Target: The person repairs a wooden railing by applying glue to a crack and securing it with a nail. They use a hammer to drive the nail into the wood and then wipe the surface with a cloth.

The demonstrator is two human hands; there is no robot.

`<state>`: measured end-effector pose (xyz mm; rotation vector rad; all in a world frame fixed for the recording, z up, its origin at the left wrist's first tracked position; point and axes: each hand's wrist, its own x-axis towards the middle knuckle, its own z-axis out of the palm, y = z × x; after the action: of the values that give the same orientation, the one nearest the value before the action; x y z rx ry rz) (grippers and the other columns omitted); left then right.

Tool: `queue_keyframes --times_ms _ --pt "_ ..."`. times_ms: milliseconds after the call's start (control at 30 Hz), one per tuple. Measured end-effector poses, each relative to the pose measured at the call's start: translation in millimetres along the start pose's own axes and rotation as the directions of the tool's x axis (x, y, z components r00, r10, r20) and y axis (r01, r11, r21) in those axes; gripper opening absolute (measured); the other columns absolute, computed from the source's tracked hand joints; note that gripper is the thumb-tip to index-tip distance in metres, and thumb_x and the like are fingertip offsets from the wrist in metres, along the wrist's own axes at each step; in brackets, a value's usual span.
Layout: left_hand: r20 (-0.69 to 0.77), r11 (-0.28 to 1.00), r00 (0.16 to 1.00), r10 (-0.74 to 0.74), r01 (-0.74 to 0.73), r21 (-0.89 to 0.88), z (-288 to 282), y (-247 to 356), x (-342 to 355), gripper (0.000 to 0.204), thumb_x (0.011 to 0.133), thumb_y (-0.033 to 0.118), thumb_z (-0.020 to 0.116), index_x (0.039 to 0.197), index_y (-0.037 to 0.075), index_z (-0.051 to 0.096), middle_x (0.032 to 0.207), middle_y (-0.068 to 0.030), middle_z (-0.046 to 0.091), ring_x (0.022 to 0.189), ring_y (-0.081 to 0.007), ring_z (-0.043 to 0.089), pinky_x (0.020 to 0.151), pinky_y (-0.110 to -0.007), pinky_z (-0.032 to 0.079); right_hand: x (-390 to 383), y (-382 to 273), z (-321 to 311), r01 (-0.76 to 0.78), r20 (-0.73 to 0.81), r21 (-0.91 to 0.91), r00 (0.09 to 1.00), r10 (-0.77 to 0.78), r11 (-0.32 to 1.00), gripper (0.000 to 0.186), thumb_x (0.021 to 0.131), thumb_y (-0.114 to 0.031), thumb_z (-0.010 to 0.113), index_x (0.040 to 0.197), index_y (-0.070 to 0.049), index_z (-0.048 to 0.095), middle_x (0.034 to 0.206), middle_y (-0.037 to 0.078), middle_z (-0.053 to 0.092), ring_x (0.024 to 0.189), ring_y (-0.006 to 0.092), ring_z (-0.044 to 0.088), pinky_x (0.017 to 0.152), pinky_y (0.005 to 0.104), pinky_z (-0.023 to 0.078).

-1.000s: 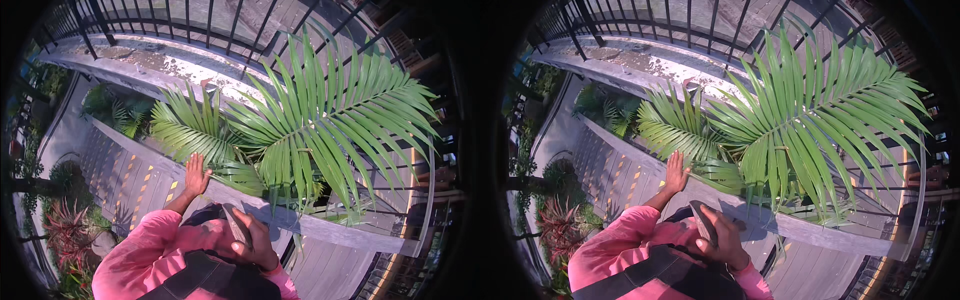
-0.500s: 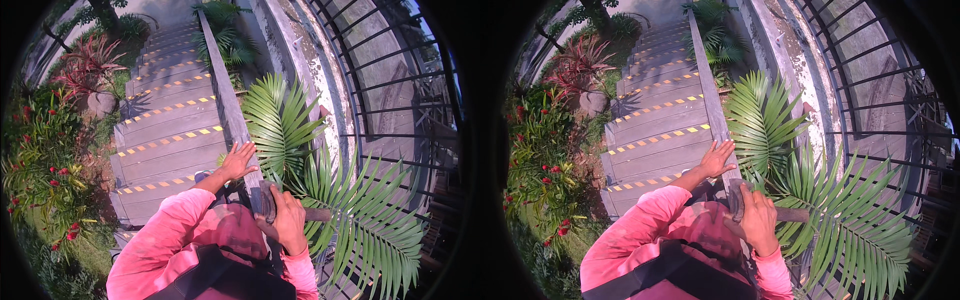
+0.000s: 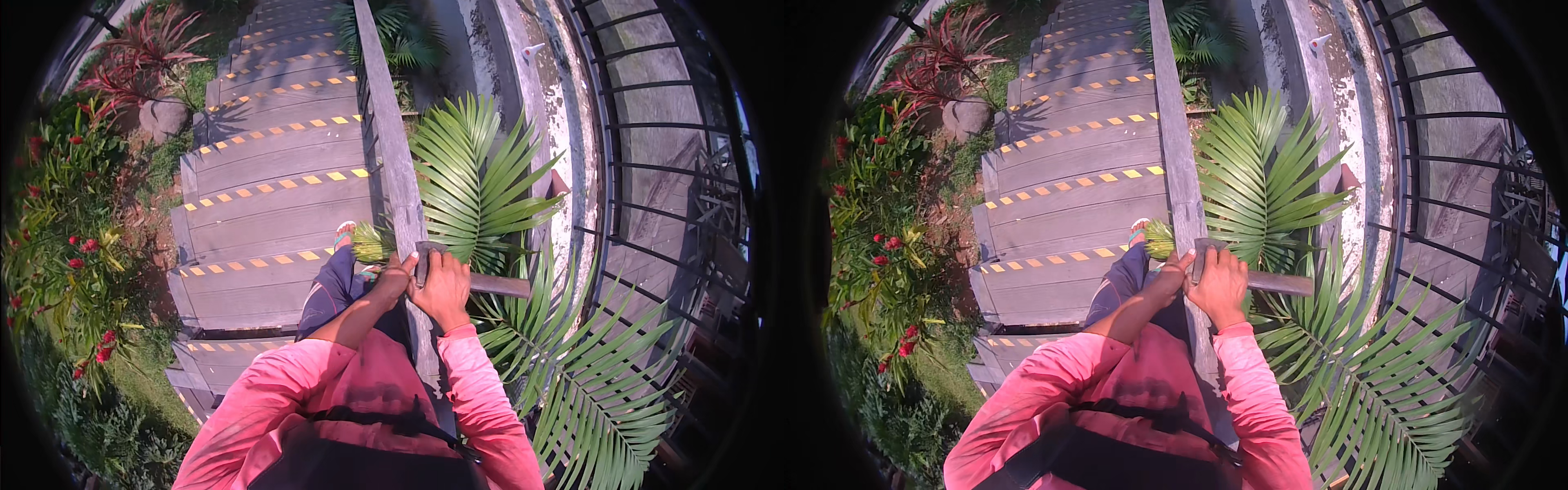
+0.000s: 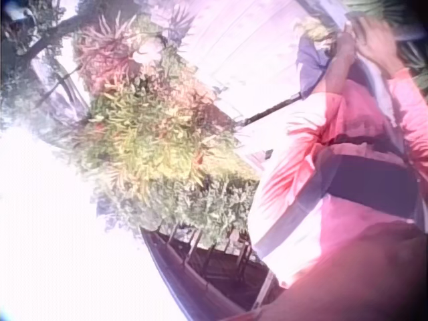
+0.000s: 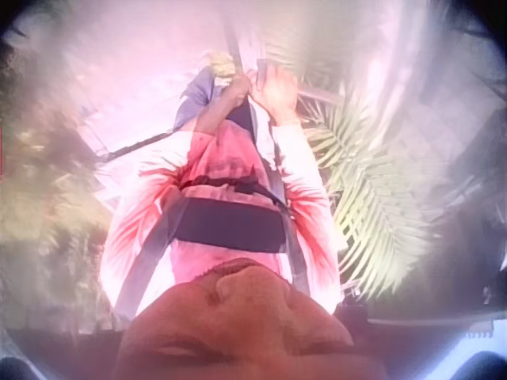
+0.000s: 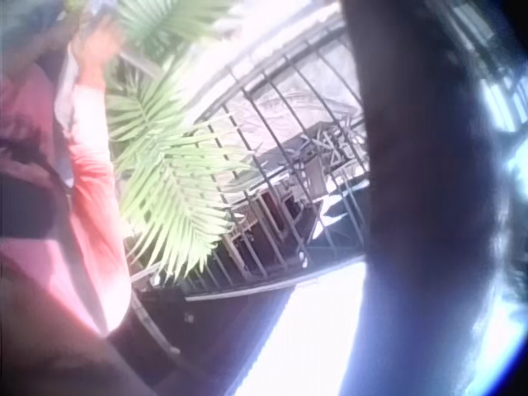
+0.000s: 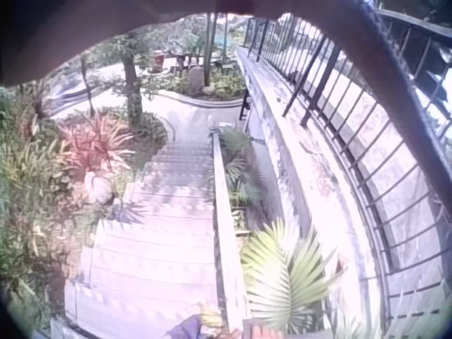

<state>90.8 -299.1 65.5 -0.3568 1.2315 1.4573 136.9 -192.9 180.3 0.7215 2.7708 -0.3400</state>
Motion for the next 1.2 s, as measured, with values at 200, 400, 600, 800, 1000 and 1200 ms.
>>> queue_keyframes --times_ms 200,400,600,800,1000,1200 --pt "0.009 0.912 0.956 -0.293 0.282 -0.298 3.5 0.5 -8.6 0.074 0.092 0.058 0.076 0.139 0.006 0.053 0.121 -0.0086 0.066 0.105 -0.0194 0.066 0.088 -0.039 0.055 10.9 3.5 -5.9 0.036 0.094 0.018 0.995 -0.038 0.999 0.072 0.071 -0.042 0.076 0.127 0.003 0.065 0.097 0.018 0.066 0.094 0.0354 0.066 0.084 0.0471 0.046" --pt "0.079 0.902 0.977 -0.198 0.213 -0.375 0.3 8.4 5.4 0.073 0.094 0.053 0.076 0.144 0.007 0.047 0.127 -0.0084 0.064 0.110 -0.0195 0.065 0.092 -0.039 0.054 35.6 8.2 -11.4 0.075 0.203 0.046 0.976 -0.083 0.996 0.080 0.067 -0.042 0.081 0.132 0.001 0.063 0.102 0.019 0.068 0.094 0.0351 0.068 0.085 0.0450 0.048" --pt "0.103 0.887 0.972 -0.212 0.236 -0.396 1.1 27.1 4.4 0.060 0.099 0.049 0.072 0.141 0.012 0.051 0.123 -0.0036 0.064 0.115 -0.0173 0.062 0.096 -0.039 0.052 35.9 17.1 -5.9 0.115 0.150 0.104 0.980 -0.130 0.988 0.081 0.063 -0.039 0.082 0.131 0.000 0.063 0.101 0.017 0.067 0.092 0.0346 0.068 0.083 0.0452 0.048" --pt "0.041 0.878 0.958 -0.284 0.277 -0.390 8.0 23.6 -7.8 0.056 0.101 0.052 0.067 0.139 0.014 0.053 0.124 -0.0033 0.065 0.114 -0.0173 0.063 0.098 -0.038 0.053 32.4 19.4 -4.3 0.141 0.147 0.089 0.977 -0.153 0.986 0.082 0.062 -0.039 0.083 0.132 -0.001 0.063 0.098 0.015 0.066 0.091 0.0327 0.068 0.082 0.0438 0.048" --pt "0.104 0.862 0.957 -0.271 0.290 -0.417 3.0 15.3 -6.6 0.056 0.101 0.055 0.065 0.136 0.013 0.056 0.126 -0.0029 0.065 0.116 -0.0166 0.063 0.100 -0.038 0.052 28.7 18.2 -1.5 0.158 0.115 0.106 0.979 -0.170 0.982 0.081 0.062 -0.041 0.083 0.131 -0.001 0.066 0.095 0.015 0.066 0.087 0.0324 0.067 0.079 0.0438 0.048" --pt "0.126 0.849 0.944 -0.304 0.328 -0.415 -2.7 17.7 -2.0 0.053 0.103 0.056 0.061 0.139 0.017 0.057 0.135 -0.0030 0.063 0.125 -0.0188 0.060 0.110 -0.040 0.047 38.4 20.7 3.7 0.177 0.108 0.096 0.976 -0.187 0.980 0.086 0.059 -0.042 0.084 0.132 -0.001 0.065 0.094 0.014 0.066 0.089 0.0318 0.068 0.079 0.0431 0.048"
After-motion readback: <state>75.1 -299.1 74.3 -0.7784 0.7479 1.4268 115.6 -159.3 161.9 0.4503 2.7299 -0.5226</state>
